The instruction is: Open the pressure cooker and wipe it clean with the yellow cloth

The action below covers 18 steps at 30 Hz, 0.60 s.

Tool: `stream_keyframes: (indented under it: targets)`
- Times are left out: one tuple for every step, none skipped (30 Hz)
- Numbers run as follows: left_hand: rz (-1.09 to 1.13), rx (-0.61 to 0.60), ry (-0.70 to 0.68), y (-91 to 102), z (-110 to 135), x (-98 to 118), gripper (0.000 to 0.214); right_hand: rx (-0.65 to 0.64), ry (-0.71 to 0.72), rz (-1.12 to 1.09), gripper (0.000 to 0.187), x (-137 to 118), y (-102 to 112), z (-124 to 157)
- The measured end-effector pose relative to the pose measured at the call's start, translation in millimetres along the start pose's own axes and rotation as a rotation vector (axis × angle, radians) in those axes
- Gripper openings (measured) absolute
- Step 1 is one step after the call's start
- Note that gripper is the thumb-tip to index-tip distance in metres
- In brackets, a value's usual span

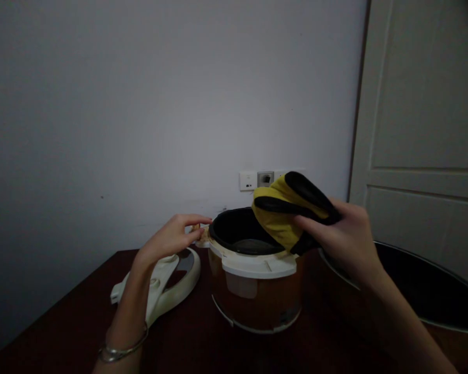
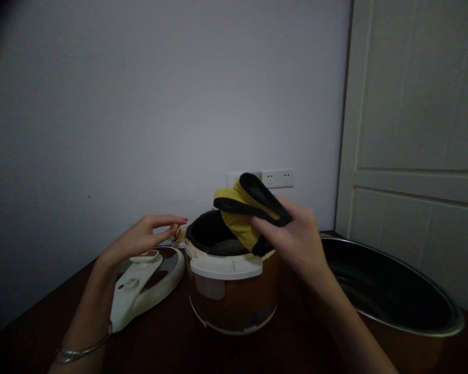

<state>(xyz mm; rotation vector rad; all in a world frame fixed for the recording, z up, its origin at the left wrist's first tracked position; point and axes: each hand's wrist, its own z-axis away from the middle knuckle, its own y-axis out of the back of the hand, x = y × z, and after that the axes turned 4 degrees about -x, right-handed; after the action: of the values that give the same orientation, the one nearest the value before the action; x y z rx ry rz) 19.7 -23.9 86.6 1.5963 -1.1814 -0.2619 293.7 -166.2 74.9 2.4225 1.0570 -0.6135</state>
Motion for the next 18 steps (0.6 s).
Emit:
stream_keyframes:
  targets:
    - [-0.011, -0.018, -0.013, -1.1, 1, 3, 0.033, -0.036, 0.106, 0.112, 0.020, -2, 0, 2]
    - [-0.014, -0.032, -0.026, -2.4, 1, 4, 0.033, -0.089, 0.208, 0.198, 0.023, -5, -2, 4]
    - [-0.009, -0.046, -0.039, -3.9, 1, 5, 0.033, -0.153, 0.304, 0.262, 0.027, -9, -5, 7]
    - [0.000, -0.057, -0.049, -5.4, 0, 5, 0.034, -0.227, 0.392, 0.315, 0.032, -13, -10, 11]
    - [0.011, -0.068, -0.056, -7.0, -2, 4, 0.034, -0.305, 0.472, 0.360, 0.035, -16, -16, 14]
    - [0.020, -0.079, -0.061, -8.5, -3, 4, 0.035, -0.384, 0.543, 0.399, 0.037, -20, -23, 19]
    - [0.026, -0.089, -0.065, -10.1, -5, 3, 0.035, -0.458, 0.602, 0.432, 0.037, -22, -30, 23]
    - [0.027, -0.098, -0.067, -11.6, -7, 2, 0.036, -0.516, 0.644, 0.456, 0.035, -24, -38, 28]
    - [0.024, -0.108, -0.069, -13.2, -9, 1, 0.037, -0.565, 0.662, 0.472, 0.033, -25, -45, 32]
    - [0.020, -0.116, -0.071, -14.6, -10, 1, 0.037, -0.598, 0.662, 0.477, 0.031, -26, -51, 36]
    - [0.016, -0.122, -0.075, -16.1, -11, 1, 0.037, -0.617, 0.651, 0.475, 0.030, -25, -57, 40]
    - [0.012, -0.131, -0.078, -17.5, -13, 2, 0.037, -0.623, 0.634, 0.470, 0.030, -25, -61, 43]
    - [0.008, -0.138, -0.082, -18.8, -13, 2, 0.037, -0.621, 0.619, 0.465, 0.031, -23, -64, 46]
    - [0.001, -0.144, -0.087, -20.2, -14, 3, 0.037, -0.621, 0.608, 0.459, 0.030, -21, -66, 48]
    - [-0.007, -0.150, -0.096, -21.5, -14, 4, 0.037, -0.619, 0.604, 0.456, 0.030, -20, -68, 49]
    - [-0.017, -0.156, -0.111, -22.7, -14, 5, 0.037, -0.612, 0.603, 0.453, 0.029, -18, -69, 50]
    - [-0.028, -0.164, -0.128, -23.9, -14, 6, 0.038, -0.607, 0.602, 0.454, 0.028, -16, -71, 51]
    - [-0.037, -0.173, -0.147, -25.1, -14, 8, 0.039, -0.602, 0.603, 0.453, 0.028, -15, -72, 52]
